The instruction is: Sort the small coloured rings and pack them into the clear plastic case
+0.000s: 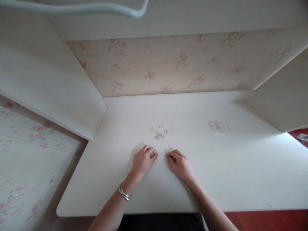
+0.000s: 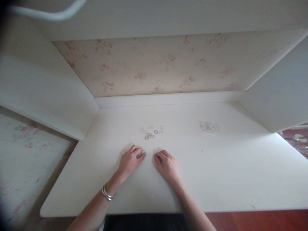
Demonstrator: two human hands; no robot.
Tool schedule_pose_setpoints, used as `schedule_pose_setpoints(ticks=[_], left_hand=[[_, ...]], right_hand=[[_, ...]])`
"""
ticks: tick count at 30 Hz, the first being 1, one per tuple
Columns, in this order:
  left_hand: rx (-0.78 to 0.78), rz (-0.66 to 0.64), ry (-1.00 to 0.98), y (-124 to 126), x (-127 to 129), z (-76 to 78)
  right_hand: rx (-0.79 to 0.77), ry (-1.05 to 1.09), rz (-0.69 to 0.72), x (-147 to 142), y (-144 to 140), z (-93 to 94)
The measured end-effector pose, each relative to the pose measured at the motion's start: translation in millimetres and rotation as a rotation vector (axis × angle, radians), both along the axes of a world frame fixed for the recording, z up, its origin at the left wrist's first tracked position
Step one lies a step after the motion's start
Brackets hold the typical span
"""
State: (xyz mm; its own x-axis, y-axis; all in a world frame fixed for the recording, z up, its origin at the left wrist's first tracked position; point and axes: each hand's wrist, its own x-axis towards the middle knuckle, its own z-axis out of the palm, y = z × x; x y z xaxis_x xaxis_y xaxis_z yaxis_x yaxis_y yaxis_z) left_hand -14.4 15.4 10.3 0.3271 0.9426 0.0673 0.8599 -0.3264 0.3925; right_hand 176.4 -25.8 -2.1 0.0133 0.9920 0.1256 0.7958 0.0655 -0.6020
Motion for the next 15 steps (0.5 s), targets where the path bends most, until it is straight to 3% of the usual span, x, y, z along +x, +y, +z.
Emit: schedule_pose_setpoints(ticks=[15], left_hand=[[-0.023,-0.006,-0.092,-0.3,-4.8,0.4]], right_hand=[[-0.039,0.008,-0.017,-3.3,-0.7,3.8]])
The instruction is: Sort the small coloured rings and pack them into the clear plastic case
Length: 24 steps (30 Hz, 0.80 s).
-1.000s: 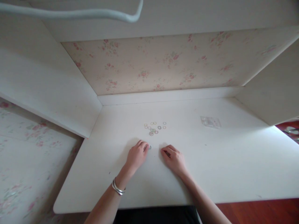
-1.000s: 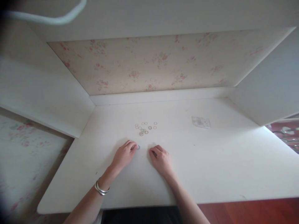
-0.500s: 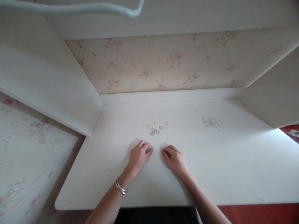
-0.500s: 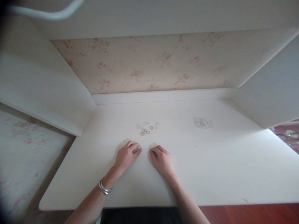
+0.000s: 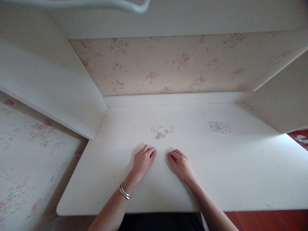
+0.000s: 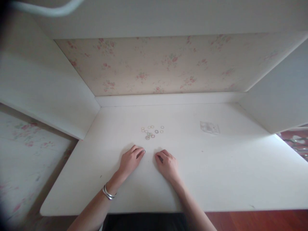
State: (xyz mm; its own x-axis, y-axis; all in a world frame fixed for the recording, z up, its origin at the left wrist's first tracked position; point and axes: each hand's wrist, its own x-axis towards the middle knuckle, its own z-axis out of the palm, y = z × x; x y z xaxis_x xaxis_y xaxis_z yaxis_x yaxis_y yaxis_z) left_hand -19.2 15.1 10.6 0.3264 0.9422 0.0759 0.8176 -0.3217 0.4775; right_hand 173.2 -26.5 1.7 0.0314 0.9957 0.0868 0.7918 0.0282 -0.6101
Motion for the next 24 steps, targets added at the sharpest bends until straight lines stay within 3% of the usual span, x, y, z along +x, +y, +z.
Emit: schedule_pose_setpoints(ticks=[6,9,13,17,24], left_hand=[[0.019,0.009,-0.026,-0.6,-1.4,-1.9],[0.024,0.003,-0.060,-0.9,-2.6,-3.0],[0.034,0.005,-0.128,-0.6,-4.3,-6.1],[0.038,0.056,-0.290,1.6,-9.8,-9.6],[-0.033,0.142,-0.529,6.6,-24.7,-9.2]], right_hand=[[-0.059,0.034,0.070,4.7,18.2,2.9],[-0.030,0.011,0.063,17.1,51.2,7.6],[-0.041,-0.117,-0.115,40.0,106.1,13.0],[-0.100,-0.191,-0.154,56.1,142.9,11.8],[-0.195,-0.313,-0.085,63.4,156.8,8.3]])
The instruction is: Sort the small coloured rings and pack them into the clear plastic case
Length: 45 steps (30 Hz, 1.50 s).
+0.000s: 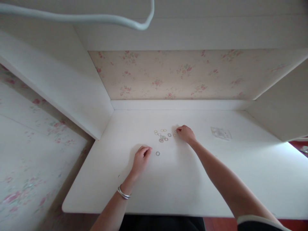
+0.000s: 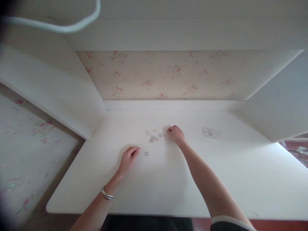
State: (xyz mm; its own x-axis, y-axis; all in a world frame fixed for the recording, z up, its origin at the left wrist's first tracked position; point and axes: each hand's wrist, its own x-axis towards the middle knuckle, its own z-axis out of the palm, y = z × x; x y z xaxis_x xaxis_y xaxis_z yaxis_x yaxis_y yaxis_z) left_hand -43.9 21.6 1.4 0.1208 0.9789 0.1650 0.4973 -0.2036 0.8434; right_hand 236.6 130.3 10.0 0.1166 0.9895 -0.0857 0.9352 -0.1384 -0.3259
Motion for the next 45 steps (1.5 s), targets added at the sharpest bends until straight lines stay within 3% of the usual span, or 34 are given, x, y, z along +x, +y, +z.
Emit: schedule_pose_setpoints(ticks=[8,13,19,24,37,41,45], left_hand=[[-0.079,0.002,-0.086,3.6,-0.4,1.1],[-0.128,0.021,-0.179,5.3,-4.9,0.7],[-0.163,0.036,-0.214,9.4,-6.4,1.9],[-0.155,0.050,-0.212,8.9,-6.3,2.2],[-0.150,0.033,-0.231,6.9,-9.4,2.8],[-0.140,0.024,-0.232,7.5,-9.0,2.1],[-0.143,0.006,-0.209,7.9,-7.6,0.8]], right_hand=[[-0.084,-0.070,0.081,0.4,-16.3,-0.6],[-0.050,-0.052,0.134,-6.3,-32.3,8.4],[0.019,0.084,0.302,-52.2,-70.0,17.9],[-0.018,0.131,0.419,-94.3,-99.1,18.0],[-0.094,0.013,0.449,-110.8,-102.5,14.2],[-0.070,0.079,0.416,-110.8,-102.1,14.2],[0.055,0.246,0.348,-99.9,-104.1,10.0]])
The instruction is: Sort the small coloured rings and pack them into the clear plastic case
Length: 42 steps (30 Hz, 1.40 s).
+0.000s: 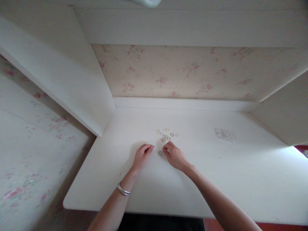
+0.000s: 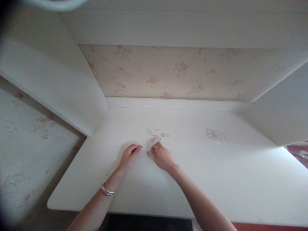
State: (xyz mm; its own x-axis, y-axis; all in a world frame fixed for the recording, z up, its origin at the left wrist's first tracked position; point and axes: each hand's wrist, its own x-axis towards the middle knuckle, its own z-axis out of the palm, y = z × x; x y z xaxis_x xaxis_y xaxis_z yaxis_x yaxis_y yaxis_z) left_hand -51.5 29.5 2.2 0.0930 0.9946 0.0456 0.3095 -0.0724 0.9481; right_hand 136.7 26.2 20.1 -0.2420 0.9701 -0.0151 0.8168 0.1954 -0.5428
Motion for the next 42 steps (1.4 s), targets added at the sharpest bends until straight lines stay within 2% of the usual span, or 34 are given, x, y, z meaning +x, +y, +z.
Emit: schedule_pose_setpoints(ticks=[6,11,15,21,24,30,33,38,42], left_hand=[[-0.062,0.019,-0.031,0.6,2.6,-2.1],[-0.119,0.003,0.008,1.2,7.5,0.8],[-0.080,-0.063,0.111,6.4,20.1,6.6],[0.208,-0.162,0.373,33.1,50.3,12.1],[0.275,-0.207,0.529,52.1,64.9,13.5],[0.260,-0.325,0.826,92.3,93.6,18.9],[0.239,-0.381,0.862,107.5,105.3,20.1],[0.220,-0.468,0.870,115.1,113.9,19.8],[0.215,-0.458,0.860,112.2,114.4,18.9]], right_hand=[[0.091,0.259,-0.200,28.7,-21.9,-14.0],[0.104,0.315,-0.296,48.6,-49.3,-23.5],[0.140,0.294,-0.281,50.6,-56.4,-27.0],[0.162,0.245,-0.213,47.7,-52.3,-26.1],[0.169,0.237,-0.212,50.0,-51.7,-27.1],[0.167,0.264,-0.215,53.7,-48.1,-29.7],[0.167,0.282,-0.227,54.4,-46.9,-30.7],[0.172,0.286,-0.237,55.5,-46.8,-30.4],[0.175,0.291,-0.233,56.0,-45.9,-30.0]])
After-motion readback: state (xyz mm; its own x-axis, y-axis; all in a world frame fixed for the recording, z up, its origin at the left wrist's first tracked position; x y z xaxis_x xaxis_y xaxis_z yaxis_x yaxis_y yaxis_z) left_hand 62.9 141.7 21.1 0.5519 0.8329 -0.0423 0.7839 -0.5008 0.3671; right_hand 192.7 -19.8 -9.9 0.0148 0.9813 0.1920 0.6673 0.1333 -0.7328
